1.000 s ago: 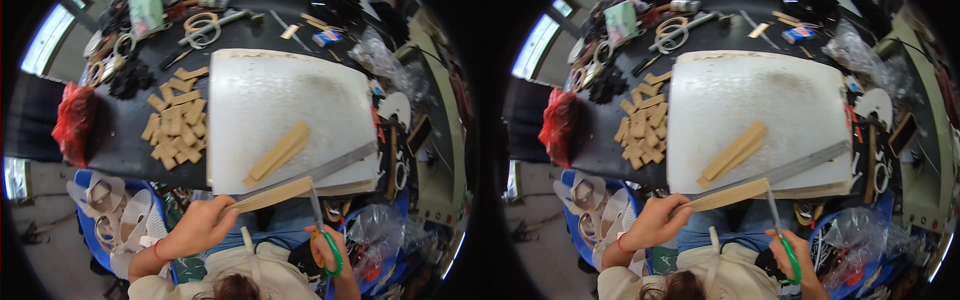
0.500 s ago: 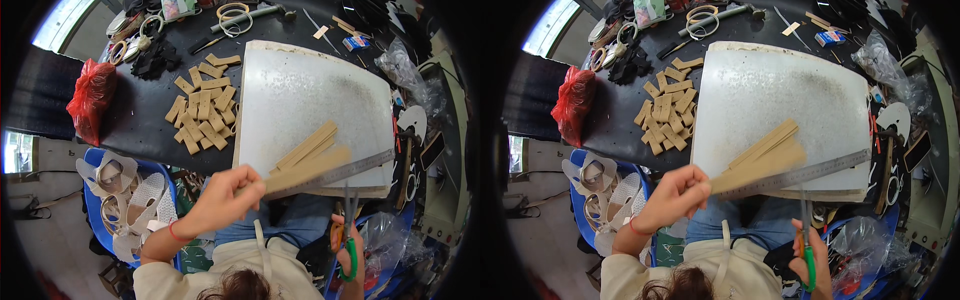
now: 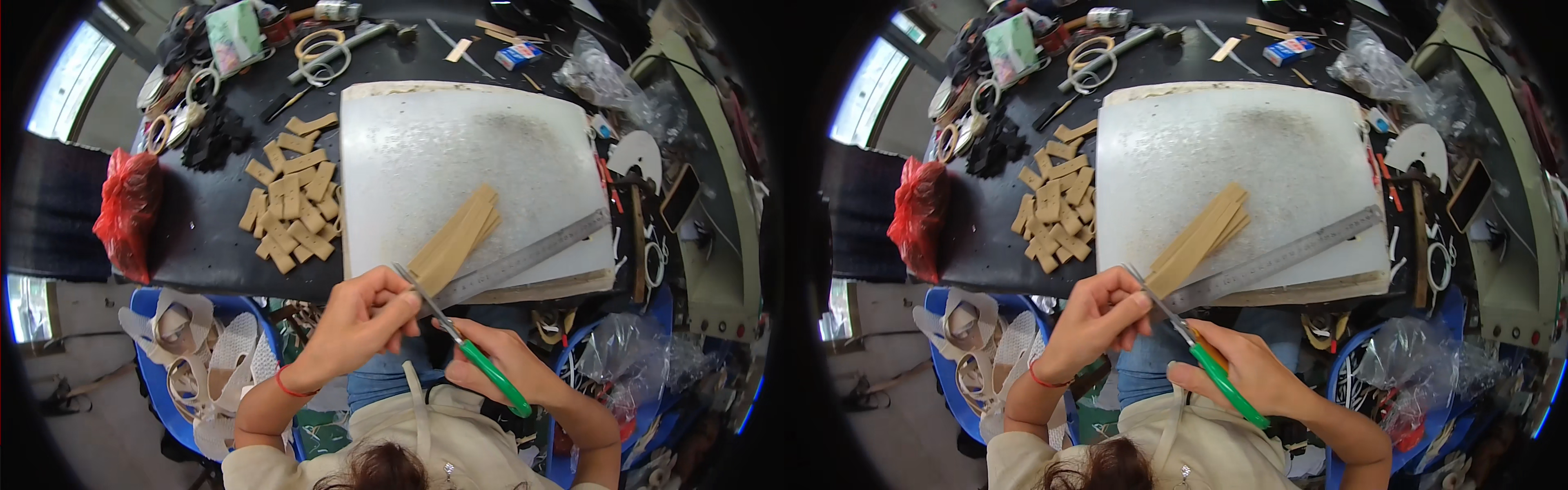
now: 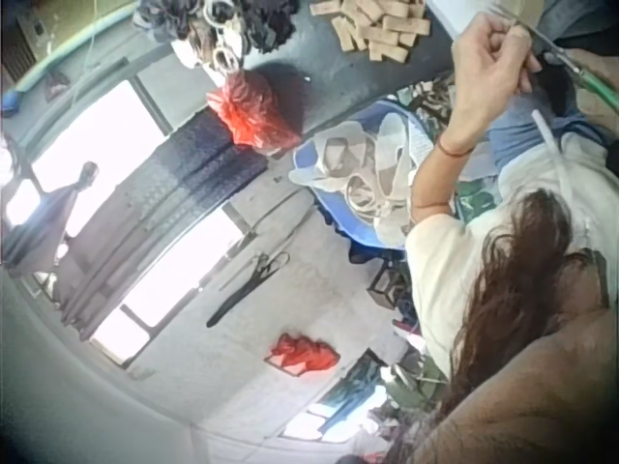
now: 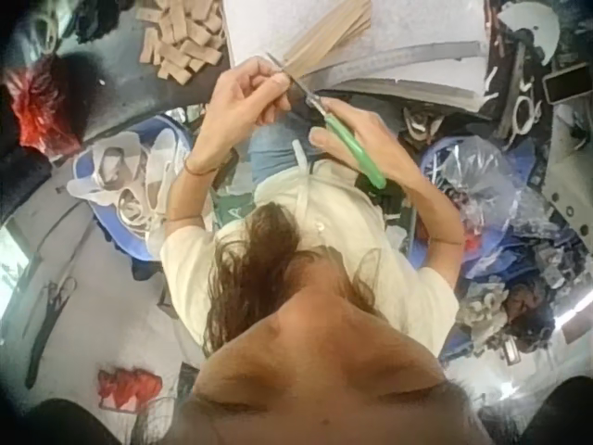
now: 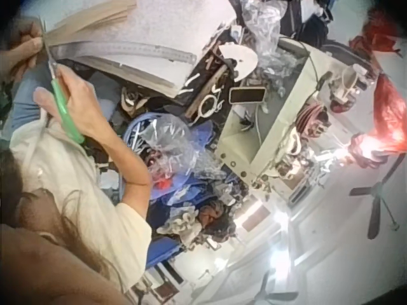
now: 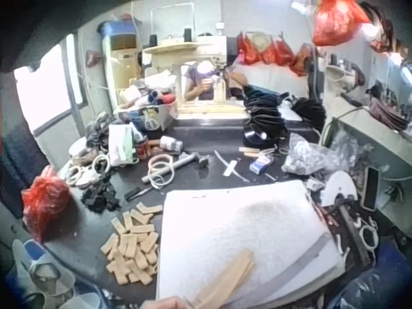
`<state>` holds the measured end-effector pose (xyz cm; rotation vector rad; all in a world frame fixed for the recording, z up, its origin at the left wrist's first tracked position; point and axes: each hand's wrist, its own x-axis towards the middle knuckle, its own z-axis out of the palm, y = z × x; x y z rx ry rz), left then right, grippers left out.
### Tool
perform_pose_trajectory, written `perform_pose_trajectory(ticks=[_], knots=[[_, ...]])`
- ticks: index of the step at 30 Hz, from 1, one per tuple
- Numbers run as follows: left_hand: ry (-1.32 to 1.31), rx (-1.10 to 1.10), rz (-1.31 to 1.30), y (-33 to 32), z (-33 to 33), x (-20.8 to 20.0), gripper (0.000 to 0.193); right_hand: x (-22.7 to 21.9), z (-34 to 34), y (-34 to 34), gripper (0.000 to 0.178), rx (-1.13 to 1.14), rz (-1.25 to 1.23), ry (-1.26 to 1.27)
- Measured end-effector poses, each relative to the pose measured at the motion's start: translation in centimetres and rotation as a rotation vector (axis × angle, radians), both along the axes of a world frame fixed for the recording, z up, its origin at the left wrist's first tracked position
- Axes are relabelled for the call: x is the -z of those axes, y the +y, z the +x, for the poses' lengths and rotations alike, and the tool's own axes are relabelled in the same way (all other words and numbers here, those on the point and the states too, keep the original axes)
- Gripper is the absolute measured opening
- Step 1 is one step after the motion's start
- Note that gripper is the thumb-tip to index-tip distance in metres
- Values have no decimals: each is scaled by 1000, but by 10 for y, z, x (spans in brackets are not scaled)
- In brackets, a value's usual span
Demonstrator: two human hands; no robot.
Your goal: The person sits at a cluttered workbench and uses scissors to cut small rectangular pieces from beige and black strips of material. They measure the strips against a ruler before cutting and place the finished pieces into a blue bin.
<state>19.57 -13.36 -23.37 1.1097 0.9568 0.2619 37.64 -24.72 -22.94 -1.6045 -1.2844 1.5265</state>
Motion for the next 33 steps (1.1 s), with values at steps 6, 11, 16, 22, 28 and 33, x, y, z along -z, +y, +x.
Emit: perform_pose_trajectory(ticks=[6, 11, 16, 22, 28, 33], knots=[[-65, -27, -110, 16, -3, 6, 19, 1, -4, 9, 37, 45, -68, 14], [-24, -79, -117, 15, 2, 10, 17, 15, -2, -3, 33, 147, 92, -15], [35, -192, 93, -6, -49, -4, 15, -12, 19, 2, 40, 58, 245, -253], [338, -27, 286, -33, -106, 41, 18, -10, 101, 54, 41, 296, 432, -700], [726, 230, 928, -58, -127, 48, 21, 29, 144, 105, 34, 317, 802, -897], [555, -170, 1068, -27, -43, -18, 22, 26, 142, 69, 37, 425, 773, -776]])
